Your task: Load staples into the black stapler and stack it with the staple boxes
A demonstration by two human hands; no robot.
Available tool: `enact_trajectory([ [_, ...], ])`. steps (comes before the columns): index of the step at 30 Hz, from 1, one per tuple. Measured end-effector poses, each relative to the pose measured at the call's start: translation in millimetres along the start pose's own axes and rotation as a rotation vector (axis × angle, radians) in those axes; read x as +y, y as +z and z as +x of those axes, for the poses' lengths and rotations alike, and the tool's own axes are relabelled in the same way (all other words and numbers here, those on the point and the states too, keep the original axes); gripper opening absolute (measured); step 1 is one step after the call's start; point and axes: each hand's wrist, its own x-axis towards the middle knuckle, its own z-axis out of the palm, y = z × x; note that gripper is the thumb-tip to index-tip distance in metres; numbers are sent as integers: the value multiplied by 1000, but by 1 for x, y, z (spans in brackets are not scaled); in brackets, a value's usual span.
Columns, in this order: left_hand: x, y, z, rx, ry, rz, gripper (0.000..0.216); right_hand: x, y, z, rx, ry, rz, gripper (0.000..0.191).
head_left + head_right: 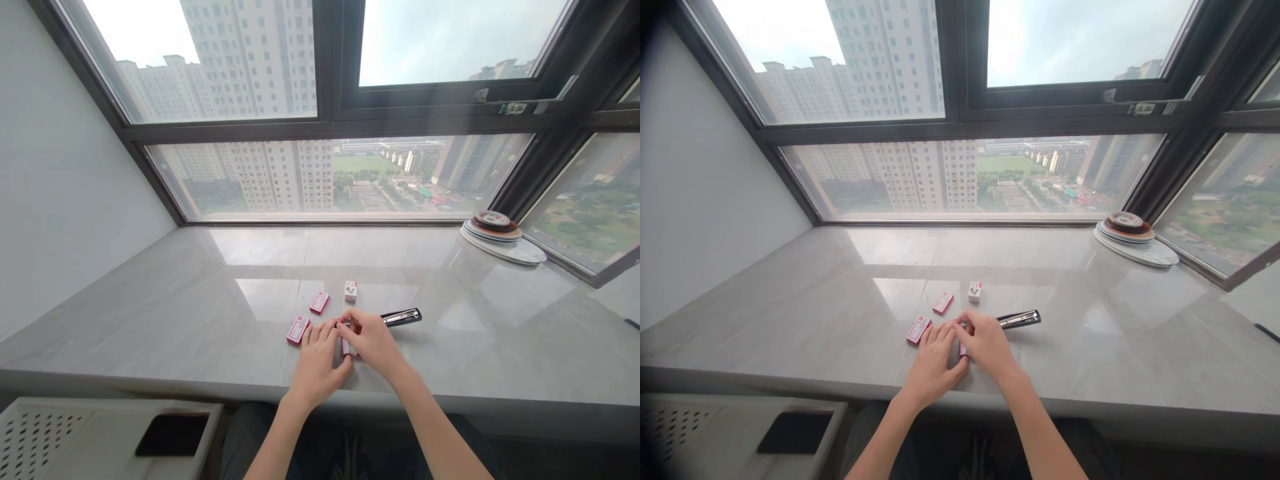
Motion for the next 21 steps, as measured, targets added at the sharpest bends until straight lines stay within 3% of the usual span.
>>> enact_trajectory([
  [4,-1,-1,0,-19,-2,-17,35,0,-12,-11,-190,-49,-206,10],
  [9,0,-4,0,-6,-10,-37,29,8,-23,-23,-249,9,-224,10],
  [11,-1,-5,-1,2,-12,-57,31,14,-29,-29,-227,24,-185,12],
  [14,-1,-7,-4,51,-31,-92,35,31,-40,-40,-86,124,-174,19],
  [16,0,-6,-5,107,-77,-92,24,45,-46,-47,-6,226,-214,25],
  [18,3,-2,-5,149,-136,-49,8,55,-47,-51,-6,271,-246,29],
  [21,10,8,-1,166,-185,33,24,56,-38,-52,-65,209,-214,30],
])
